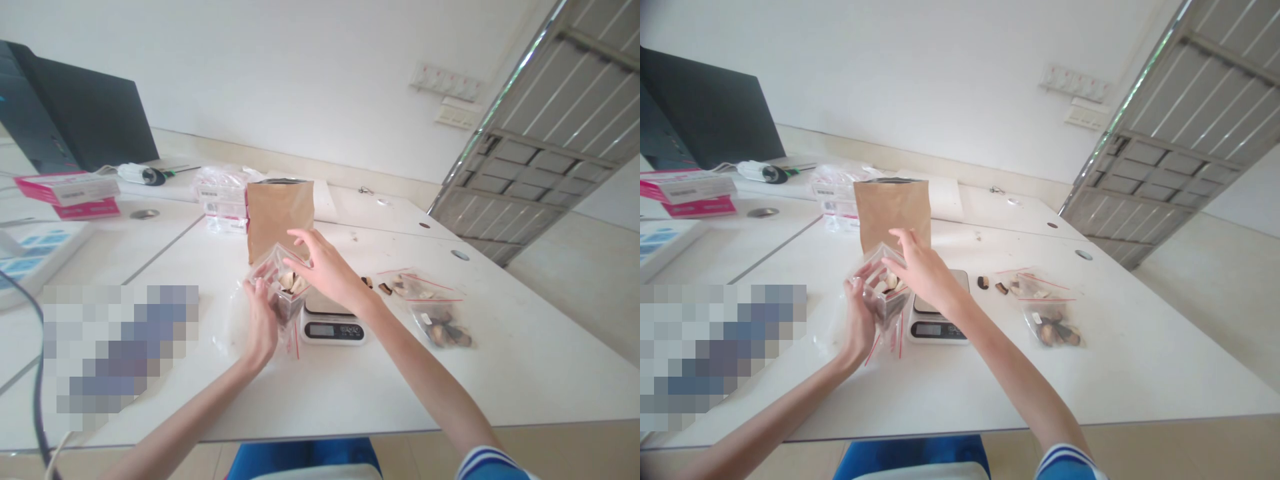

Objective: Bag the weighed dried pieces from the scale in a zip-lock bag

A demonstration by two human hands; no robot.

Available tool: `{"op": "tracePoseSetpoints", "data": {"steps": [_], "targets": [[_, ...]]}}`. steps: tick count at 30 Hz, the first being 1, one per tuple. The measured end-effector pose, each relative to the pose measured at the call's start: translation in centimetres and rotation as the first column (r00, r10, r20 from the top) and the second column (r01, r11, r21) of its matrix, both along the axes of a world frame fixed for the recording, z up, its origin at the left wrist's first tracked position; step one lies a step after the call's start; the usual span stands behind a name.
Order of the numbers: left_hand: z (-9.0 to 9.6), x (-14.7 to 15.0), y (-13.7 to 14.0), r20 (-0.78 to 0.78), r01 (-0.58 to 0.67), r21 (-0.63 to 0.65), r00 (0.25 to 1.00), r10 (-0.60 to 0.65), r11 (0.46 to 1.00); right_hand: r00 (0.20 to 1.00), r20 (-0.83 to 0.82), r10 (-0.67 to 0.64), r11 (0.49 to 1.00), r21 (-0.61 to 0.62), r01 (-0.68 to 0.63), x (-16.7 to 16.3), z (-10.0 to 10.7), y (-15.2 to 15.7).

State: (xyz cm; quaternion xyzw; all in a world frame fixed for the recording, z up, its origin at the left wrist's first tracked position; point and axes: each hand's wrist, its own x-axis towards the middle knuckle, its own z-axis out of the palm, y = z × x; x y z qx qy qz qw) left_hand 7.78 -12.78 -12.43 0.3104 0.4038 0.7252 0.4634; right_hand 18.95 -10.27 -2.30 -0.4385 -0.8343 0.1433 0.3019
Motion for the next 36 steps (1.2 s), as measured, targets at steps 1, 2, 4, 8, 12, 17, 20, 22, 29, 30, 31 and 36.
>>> {"op": "tracePoseSetpoints", "data": {"steps": [1,2,4,8,12,17,20,22,29,30,31,36], "targets": [[0.4,-0.2,-0.1,0.053,-0.004,-0.002,0.999,0.004,1.0,1.0,-0.025,0.003,1.0,0.01,-0.002,0.2,0.0,-0.5],[0.9,-0.4,-0.3,0.117,-0.009,-0.02,0.993,0.011,1.0,0.999,-0.053,0.0,1.0,0.015,0.001,0.5,0.1,-1.1],[1.9,-0.9,-0.7,0.251,0.006,-0.099,0.968,0.019,0.995,0.994,-0.108,-0.022,1.0,0.003,0.022,1.3,0.0,-2.6],[3.8,-1.1,-1.8,0.376,0.09,-0.132,0.926,-0.035,0.987,0.986,-0.164,-0.043,0.996,-0.087,0.029,2.5,-0.6,-5.8],[4.2,0.6,-3.0,0.375,0.095,-0.089,0.925,-0.055,0.992,0.987,-0.159,0.027,0.989,-0.139,-0.049,2.2,-1.3,-8.1],[3.0,3.3,-4.6,0.272,0.116,-0.094,0.958,-0.086,0.989,0.98,-0.199,0.009,0.987,-0.155,-0.041,1.5,-3.2,-8.9],[2.1,3.7,-5.6,0.155,0.138,-0.129,0.981,-0.118,0.982,0.923,-0.368,-0.112,0.983,-0.179,0.047,2.2,-4.3,-8.6],[1.7,3.3,-6.0,0.03,0.061,-0.123,0.998,-0.058,0.991,0.859,-0.483,-0.17,0.974,-0.216,0.071,3.2,-4.6,-8.5],[0.4,0.5,-6.2,-0.313,0.093,-0.036,0.945,-0.099,0.995,0.668,-0.668,-0.327,0.945,-0.224,0.239,5.8,-5.8,-9.0],[0.0,0.5,-6.4,-0.319,0.179,-0.031,0.93,-0.18,0.983,0.622,-0.692,-0.367,0.927,-0.212,0.31,5.8,-6.3,-9.1],[-0.4,0.5,-6.6,-0.321,0.242,-0.024,0.917,-0.237,0.97,0.573,-0.714,-0.402,0.903,-0.206,0.378,5.8,-6.8,-9.2],[-1.1,1.6,-7.4,-0.326,0.246,0.0,0.917,-0.232,0.969,0.493,-0.724,-0.482,0.845,-0.236,0.48,5.9,-8.9,-9.8]]}}
